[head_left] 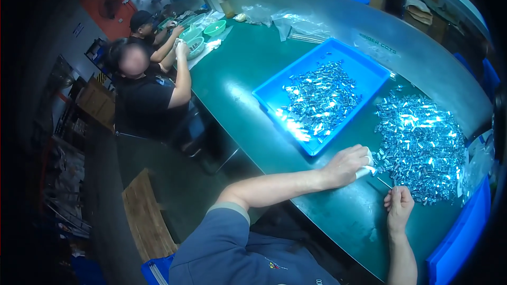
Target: The person assembles or inspects small metal parts and white components using tweezers at a green table, taking items from a blue bin.
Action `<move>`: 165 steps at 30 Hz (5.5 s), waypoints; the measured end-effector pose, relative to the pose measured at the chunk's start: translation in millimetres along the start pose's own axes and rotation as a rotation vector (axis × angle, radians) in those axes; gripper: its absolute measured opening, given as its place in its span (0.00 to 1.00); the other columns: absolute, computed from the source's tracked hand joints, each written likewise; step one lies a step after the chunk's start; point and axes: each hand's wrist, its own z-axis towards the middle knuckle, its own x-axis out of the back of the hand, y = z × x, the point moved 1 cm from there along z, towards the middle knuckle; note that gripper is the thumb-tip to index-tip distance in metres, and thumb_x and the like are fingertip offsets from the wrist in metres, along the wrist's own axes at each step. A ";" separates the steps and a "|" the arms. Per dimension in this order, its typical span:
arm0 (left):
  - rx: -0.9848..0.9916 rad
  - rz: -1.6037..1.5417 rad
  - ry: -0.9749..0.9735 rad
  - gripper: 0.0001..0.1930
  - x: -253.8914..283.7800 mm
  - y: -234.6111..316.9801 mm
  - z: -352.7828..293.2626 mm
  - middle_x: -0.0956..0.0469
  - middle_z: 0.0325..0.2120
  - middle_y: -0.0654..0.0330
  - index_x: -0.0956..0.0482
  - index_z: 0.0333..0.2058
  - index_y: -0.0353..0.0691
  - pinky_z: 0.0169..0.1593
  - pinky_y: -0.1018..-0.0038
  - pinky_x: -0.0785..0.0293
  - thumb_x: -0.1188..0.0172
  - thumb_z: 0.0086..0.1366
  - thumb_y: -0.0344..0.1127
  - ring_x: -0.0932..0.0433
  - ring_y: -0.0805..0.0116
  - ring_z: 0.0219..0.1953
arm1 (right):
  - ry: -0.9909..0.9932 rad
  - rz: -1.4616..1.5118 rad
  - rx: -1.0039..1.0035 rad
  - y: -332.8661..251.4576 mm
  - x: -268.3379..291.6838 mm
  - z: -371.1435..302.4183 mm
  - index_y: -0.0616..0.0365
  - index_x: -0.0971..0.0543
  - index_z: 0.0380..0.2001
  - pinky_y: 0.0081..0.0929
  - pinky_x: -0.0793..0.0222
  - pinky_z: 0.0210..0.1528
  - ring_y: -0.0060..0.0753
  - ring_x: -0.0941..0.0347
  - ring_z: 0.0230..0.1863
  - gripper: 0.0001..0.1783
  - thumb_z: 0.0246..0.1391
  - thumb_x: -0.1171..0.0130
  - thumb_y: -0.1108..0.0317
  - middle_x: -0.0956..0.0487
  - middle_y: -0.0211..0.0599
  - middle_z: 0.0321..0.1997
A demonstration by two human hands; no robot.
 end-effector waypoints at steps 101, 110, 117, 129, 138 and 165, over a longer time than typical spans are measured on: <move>-0.168 -0.141 0.065 0.11 2.4 6.6 0.2 0.18 0.32 0.55 0.17 0.39 0.42 0.38 0.62 0.20 0.28 0.57 0.33 0.17 0.54 0.35 | 0.024 -0.075 0.006 -5.1 1.2 -1.9 0.58 0.24 0.25 0.19 0.42 0.20 0.16 0.35 0.17 0.22 0.73 0.49 0.57 0.27 0.26 0.17; 0.088 0.499 0.192 0.14 88.2 -46.0 36.2 0.16 0.39 0.52 0.17 0.44 0.39 0.47 0.61 0.22 0.30 0.59 0.27 0.17 0.52 0.43 | 0.027 0.038 -0.041 -15.8 -0.4 0.2 0.60 0.22 0.26 0.18 0.36 0.24 0.15 0.31 0.20 0.22 0.72 0.46 0.57 0.24 0.28 0.19; -0.049 0.218 -0.132 0.15 15.3 -7.8 38.4 0.18 0.40 0.53 0.18 0.45 0.39 0.49 0.61 0.23 0.29 0.59 0.30 0.20 0.51 0.44 | -0.016 0.042 -0.023 -17.4 -2.0 -2.4 0.60 0.21 0.26 0.18 0.36 0.23 0.14 0.31 0.20 0.21 0.72 0.45 0.57 0.24 0.27 0.19; 0.556 -0.559 -0.204 0.11 -1.2 10.8 24.9 0.16 0.38 0.60 0.17 0.48 0.37 0.45 0.76 0.23 0.37 0.69 0.30 0.19 0.73 0.39 | -0.045 0.026 0.014 -13.3 -2.8 -4.1 0.60 0.20 0.28 0.20 0.36 0.24 0.15 0.30 0.21 0.18 0.71 0.43 0.60 0.23 0.27 0.20; 0.749 -0.990 -0.168 0.10 -13.4 14.3 7.3 0.14 0.40 0.55 0.22 0.49 0.38 0.46 0.75 0.21 0.39 0.72 0.31 0.16 0.70 0.39 | -0.070 0.004 0.082 -18.2 -7.9 -0.3 0.62 0.20 0.32 0.19 0.32 0.29 0.16 0.28 0.26 0.14 0.70 0.43 0.63 0.21 0.28 0.25; 0.486 -1.025 -0.243 0.07 -42.6 28.5 -13.7 0.17 0.32 0.60 0.23 0.42 0.35 0.38 0.75 0.22 0.36 0.70 0.31 0.18 0.75 0.35 | -0.095 -0.059 -0.037 -0.2 -3.8 -3.2 0.64 0.21 0.26 0.17 0.36 0.21 0.17 0.29 0.20 0.19 0.71 0.45 0.63 0.22 0.31 0.22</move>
